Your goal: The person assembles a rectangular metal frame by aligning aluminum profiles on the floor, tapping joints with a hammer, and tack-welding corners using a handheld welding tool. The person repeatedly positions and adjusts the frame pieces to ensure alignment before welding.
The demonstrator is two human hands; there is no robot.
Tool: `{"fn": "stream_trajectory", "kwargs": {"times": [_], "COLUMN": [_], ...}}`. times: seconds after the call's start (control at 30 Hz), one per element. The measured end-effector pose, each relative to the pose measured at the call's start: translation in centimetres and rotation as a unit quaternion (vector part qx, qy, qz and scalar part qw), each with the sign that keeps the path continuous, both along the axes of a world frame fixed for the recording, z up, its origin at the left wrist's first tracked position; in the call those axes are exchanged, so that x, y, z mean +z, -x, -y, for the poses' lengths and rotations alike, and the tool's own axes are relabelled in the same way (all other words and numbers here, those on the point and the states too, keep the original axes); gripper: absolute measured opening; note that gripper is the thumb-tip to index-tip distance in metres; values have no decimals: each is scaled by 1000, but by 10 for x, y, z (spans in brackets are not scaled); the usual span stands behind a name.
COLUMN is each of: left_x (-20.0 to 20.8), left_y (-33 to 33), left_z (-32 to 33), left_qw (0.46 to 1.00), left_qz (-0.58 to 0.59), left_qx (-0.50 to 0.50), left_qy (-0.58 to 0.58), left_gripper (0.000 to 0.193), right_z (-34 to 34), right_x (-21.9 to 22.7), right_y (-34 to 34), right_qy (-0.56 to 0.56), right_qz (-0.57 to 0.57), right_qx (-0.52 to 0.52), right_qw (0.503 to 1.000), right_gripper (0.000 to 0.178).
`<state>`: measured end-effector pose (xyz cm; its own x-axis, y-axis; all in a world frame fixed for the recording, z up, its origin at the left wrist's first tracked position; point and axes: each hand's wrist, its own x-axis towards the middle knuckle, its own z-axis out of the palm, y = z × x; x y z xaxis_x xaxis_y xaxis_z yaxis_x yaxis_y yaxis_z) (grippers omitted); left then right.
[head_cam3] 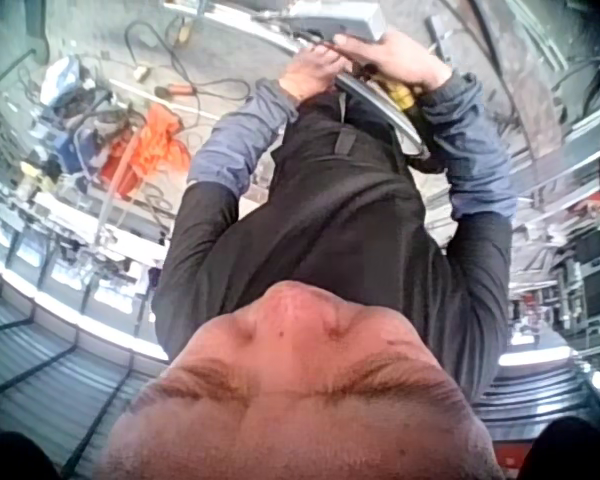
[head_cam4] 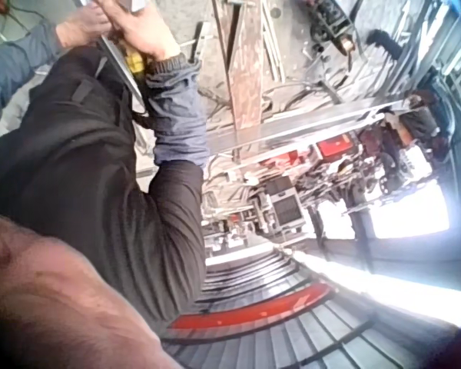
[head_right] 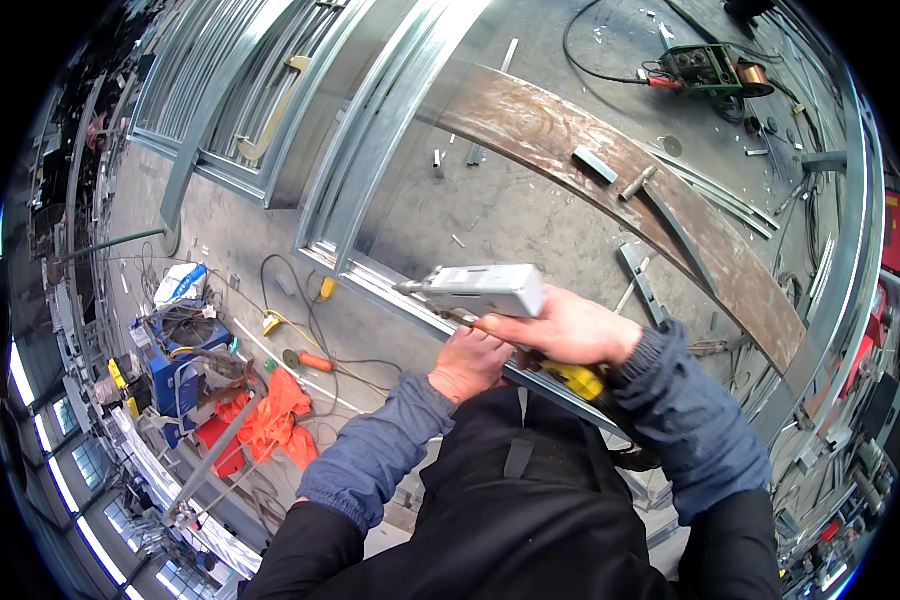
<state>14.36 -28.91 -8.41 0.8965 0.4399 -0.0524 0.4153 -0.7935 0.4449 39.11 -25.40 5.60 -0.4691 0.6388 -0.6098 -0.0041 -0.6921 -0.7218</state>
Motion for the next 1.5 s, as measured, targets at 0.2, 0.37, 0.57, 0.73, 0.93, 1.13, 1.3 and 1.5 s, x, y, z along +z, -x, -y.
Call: {"fn": "stream_trajectory", "kwargs": {"times": [0.2, 0.37, 0.57, 0.73, 0.93, 1.13, 1.3, 1.5], "left_x": [11, 17, 22, 22, 39, 54, 37, 30], "left_y": [-9, -13, -17, -20, -27, -96, -185, -189], "left_z": [-7, -6, -5, -1, 15, 121, 223, 225], "left_qw": [997, 1000, 999, 998, 997, 997, 995, 999], "left_qz": [45, 22, 8, -21, -63, -28, -47, 0], "left_qx": [6, 7, -16, -24, -14, -67, -68, -49], "left_qy": [-55, -16, -27, -56, -51, -24, 55, 10], "left_gripper": [56, 58, 57, 60, 68, 87, 73, 68], "right_z": [70, 149, 221, 241, 268, 295, 293, 273], "right_x": [43, 66, 101, 103, 81, 88, 96, 94], "right_y": [-62, -105, -135, -150, -180, -209, -217, -205], "right_qy": [54, 56, 117, 158, 84, 61, 58, 45], "right_qz": [37, 106, 132, 93, 116, 151, 148, 110], "right_qx": [-124, -195, -211, -175, -105, -76, -97, -66], "right_qw": [990, 974, 961, 967, 984, 984, 983, 991], "right_gripper": [49, 37, 39, 41, 52, 49, 46, 46]}}
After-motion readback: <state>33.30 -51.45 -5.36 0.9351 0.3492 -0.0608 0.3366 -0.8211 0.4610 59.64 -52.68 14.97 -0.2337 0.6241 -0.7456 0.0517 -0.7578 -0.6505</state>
